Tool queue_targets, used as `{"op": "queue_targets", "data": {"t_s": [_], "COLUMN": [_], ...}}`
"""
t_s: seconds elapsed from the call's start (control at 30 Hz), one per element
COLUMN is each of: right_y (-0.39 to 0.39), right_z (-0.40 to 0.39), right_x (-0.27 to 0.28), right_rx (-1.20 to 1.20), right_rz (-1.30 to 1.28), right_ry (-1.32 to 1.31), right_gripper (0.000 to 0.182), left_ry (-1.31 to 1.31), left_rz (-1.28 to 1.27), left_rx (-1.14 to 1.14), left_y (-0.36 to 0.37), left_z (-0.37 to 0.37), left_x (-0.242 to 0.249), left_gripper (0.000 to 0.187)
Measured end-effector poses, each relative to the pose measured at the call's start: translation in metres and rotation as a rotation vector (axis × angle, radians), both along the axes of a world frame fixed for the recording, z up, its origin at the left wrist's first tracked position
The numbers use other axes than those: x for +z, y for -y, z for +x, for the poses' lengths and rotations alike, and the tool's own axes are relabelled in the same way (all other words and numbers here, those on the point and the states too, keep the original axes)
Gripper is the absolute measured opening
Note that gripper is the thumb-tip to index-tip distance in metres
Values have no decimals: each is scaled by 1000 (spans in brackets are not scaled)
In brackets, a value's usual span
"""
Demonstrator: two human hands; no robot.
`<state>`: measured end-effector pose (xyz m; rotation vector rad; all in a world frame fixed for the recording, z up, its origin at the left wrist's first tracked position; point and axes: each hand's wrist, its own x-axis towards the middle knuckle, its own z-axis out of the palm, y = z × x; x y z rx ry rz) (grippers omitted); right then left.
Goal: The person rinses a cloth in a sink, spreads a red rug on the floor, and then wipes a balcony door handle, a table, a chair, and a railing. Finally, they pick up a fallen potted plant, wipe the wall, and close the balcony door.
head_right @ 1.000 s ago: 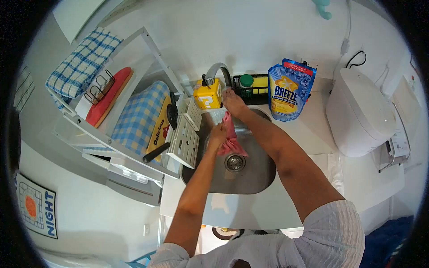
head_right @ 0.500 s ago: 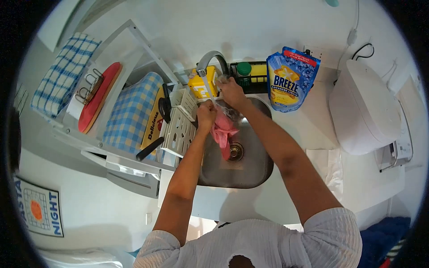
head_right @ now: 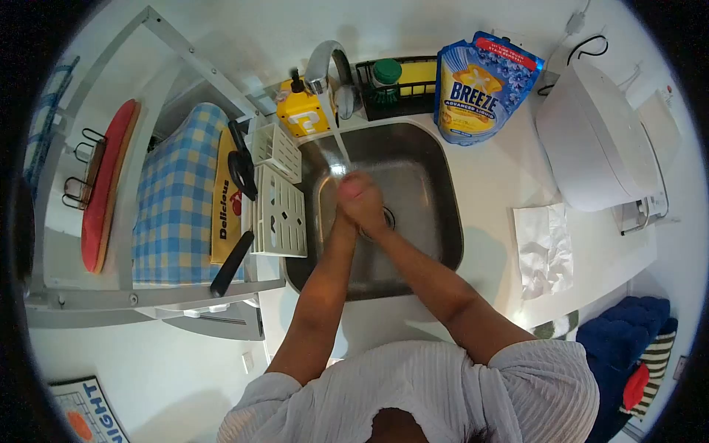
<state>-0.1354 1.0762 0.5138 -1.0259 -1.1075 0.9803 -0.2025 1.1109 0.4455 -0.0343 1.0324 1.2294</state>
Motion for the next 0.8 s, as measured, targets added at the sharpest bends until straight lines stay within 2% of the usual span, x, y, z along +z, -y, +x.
{"op": "queue_targets", "data": {"t_s": [0.03, 0.07, 0.13, 0.17, 0.23, 0.27, 0.3, 0.33, 0.37, 0.43, 0.47, 0.5, 0.53, 0.57, 0.63, 0.67, 0.73, 0.77, 0.8], "right_y": [9, -8, -52, -49, -45, -35, -21, -14, -17, -32, -44, -58, -71, -74, -70, -69, -73, -75, -76], "right_z": [-8, -4, 13, 16, 18, 10, -2, -9, -3, 23, 40, 58, 71, 75, 82, 80, 74, 78, 87], "right_x": [8, -19, -99, -95, -69, -62, -55, -52, -56, -84, -114, -153, -170, -159, -130, -121, -122, -124, -126], "right_rx": [-143, -147, -349, -354, -326, -326, -301, -274, -271, -139, -144, -89, -28, -32, 222, 226, 600, 600, 579], "right_rz": [330, 321, -128, -136, -275, -276, -113, 48, 47, -282, -288, -254, -198, -189, 95, 92, -114, -116, -285], "right_ry": [613, 616, 476, 474, 446, 447, 447, 441, 443, 467, 462, 822, 1184, 1188, 1146, 1148, 1260, 1255, 1074], "right_gripper": [10, 10, 27, 27, 35, 35, 36, 38, 38, 28, 28, 21, 21, 21, 45, 45, 62, 62, 66], "left_ry": [-52, -106, -212, -214, -714, -712, -1016, -1323, -1322, -4, -8, -133, -257, -254, -677, -674, -435, -438, -371], "left_rz": [-36, -71, -142, -147, 270, 269, 413, 556, 554, 60, 56, 40, 37, 46, 300, 297, 383, 381, 390], "left_rx": [-57, -115, -231, -239, -510, -510, -646, -779, -777, -152, -160, -226, -285, -282, -407, -406, -353, -356, -297], "left_y": [0, 1, 6, 7, 2, -7, -24, -32, -28, -11, -6, -1, -3, -6, -3, -4, -1, 1, 1], "left_z": [4, 6, 12, 13, 7, -1, -10, -14, -13, -8, -14, -24, -31, -36, -44, -42, -34, -38, -45], "left_x": [3, 7, 9, 1, -35, -71, -116, -138, -120, -33, -6, 16, 29, 19, -5, -8, 18, 27, 32], "left_gripper": [12, 14, 19, 19, 25, 25, 25, 25, 25, 21, 21, 19, 17, 17, 16, 16, 14, 14, 13]}}
